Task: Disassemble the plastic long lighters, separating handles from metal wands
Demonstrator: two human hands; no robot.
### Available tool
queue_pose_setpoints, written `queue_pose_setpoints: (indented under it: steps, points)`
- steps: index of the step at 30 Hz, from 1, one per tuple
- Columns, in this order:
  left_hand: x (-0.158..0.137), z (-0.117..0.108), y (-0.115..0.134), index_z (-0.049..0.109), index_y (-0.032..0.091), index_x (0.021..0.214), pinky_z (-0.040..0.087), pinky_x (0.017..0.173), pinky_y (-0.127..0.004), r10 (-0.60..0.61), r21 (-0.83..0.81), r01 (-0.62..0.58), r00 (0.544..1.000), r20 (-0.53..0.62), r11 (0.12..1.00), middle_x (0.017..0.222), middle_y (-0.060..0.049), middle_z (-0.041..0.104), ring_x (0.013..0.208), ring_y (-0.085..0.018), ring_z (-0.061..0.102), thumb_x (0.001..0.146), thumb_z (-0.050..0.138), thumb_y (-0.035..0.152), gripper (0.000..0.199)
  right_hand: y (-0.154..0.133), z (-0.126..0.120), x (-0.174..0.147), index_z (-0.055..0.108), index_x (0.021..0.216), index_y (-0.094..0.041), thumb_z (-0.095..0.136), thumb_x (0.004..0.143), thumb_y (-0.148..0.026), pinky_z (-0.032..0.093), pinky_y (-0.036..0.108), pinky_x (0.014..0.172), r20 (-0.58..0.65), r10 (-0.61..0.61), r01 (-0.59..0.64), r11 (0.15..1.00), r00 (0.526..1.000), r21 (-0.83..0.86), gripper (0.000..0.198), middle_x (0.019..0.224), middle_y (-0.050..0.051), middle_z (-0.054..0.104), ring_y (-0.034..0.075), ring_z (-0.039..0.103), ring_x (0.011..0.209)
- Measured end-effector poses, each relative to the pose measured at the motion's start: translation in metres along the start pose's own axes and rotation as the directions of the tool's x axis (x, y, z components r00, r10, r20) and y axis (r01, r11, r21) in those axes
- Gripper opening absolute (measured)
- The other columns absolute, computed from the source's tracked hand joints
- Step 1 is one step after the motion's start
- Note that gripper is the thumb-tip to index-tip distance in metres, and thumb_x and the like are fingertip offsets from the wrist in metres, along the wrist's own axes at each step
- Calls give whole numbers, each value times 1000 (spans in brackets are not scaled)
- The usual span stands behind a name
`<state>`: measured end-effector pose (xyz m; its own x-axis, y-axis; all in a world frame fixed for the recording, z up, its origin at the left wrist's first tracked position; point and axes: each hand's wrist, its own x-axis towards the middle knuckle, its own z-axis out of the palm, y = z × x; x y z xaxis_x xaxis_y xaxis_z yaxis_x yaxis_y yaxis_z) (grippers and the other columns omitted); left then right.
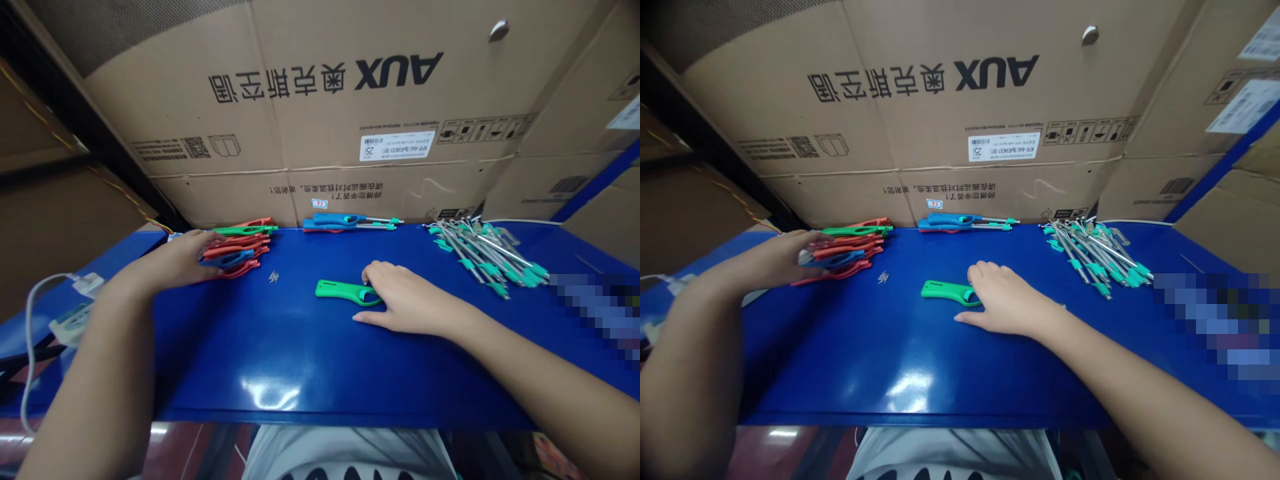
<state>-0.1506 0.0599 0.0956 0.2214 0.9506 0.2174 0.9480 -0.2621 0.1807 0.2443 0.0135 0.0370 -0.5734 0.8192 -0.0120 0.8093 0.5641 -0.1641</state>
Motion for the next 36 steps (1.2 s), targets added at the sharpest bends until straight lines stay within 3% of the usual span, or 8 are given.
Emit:
queue_pose_setpoints:
  steps: [3, 7, 10, 12, 17, 22, 31, 36]
  points:
    - [-8, 7, 50, 68, 13, 118, 50, 97, -39, 158, -1, -158, 987, 33, 987, 119, -8, 68, 107, -28, 65, 94, 59, 41, 38, -9, 3, 3, 57, 103, -17, 62, 91, -61, 46, 43, 78, 64, -10, 11, 1000, 998, -20, 46, 104, 14, 64, 31, 60, 93]
    - [-24, 42, 121, 68, 20, 122, 50, 100, -39, 424, -183, -396, 893, 153, 900, 122, -9, 68, 112, -27, 65, 98, 59, 38, 31, -10, 3, 4, 58, 106, -16, 65, 91, -57, 48, 40, 83, 86, -42, 36, 997, 995, 72, 44, 112, 14, 61, 29, 60, 100]
    - [-28, 77, 148, 62, 18, 133, 50, 100, -44, 526, -222, -484, 825, 209, 847, 125, -13, 65, 115, -30, 62, 97, 63, 34, 39, -9, 3, 2, 58, 108, -17, 70, 89, -55, 49, 41, 87, 78, -64, 55, 993, 995, 109, 44, 116, 13, 59, 30, 59, 105]
    - [-26, 96, 152, 63, 18, 129, 50, 100, -42, 591, -309, -529, 791, 158, 791, 123, -12, 65, 115, -28, 61, 98, 62, 30, 33, -9, 4, 1, 58, 107, -17, 73, 87, -53, 48, 40, 87, 70, -47, 39, 993, 996, 113, 44, 114, 13, 60, 30, 58, 106]
    - [-22, 119, 148, 68, 16, 119, 50, 96, -40, 538, -405, -485, 842, 22, 775, 108, -10, 65, 103, -25, 59, 97, 65, 28, 25, -13, 4, 0, 57, 102, -16, 81, 80, -49, 46, 39, 85, 37, 96, -100, 990, 995, 104, 47, 106, 12, 62, 31, 59, 103]
    - [-27, 120, 150, 68, 16, 120, 51, 94, -41, 518, -397, -469, 855, 19, 789, 108, -9, 63, 101, -24, 58, 97, 66, 26, 25, -18, 3, -2, 57, 98, -15, 79, 83, -47, 46, 38, 88, 41, 131, -135, 984, 991, 115, 41, 104, 11, 61, 29, 58, 105]
    - [-34, 121, 153, 67, 16, 122, 50, 96, -44, 480, -399, -432, 877, 23, 809, 110, -9, 62, 103, -26, 56, 97, 64, 22, 26, -13, 3, -2, 59, 102, -13, 66, 92, -52, 45, 41, 87, 40, -11, 14, 997, 999, -76, 40, 103, 14, 63, 32, 59, 101]
    - [-33, 118, 153, 65, 17, 124, 49, 95, -43, 475, -436, -427, 880, 2, 792, 110, -9, 60, 102, -25, 55, 96, 66, 24, 29, -15, -1, -3, 54, 106, -16, 73, 87, -51, 41, 35, 74, 36, 66, -68, 997, 997, 40, 44, 98, 9, 66, 28, 62, 89]
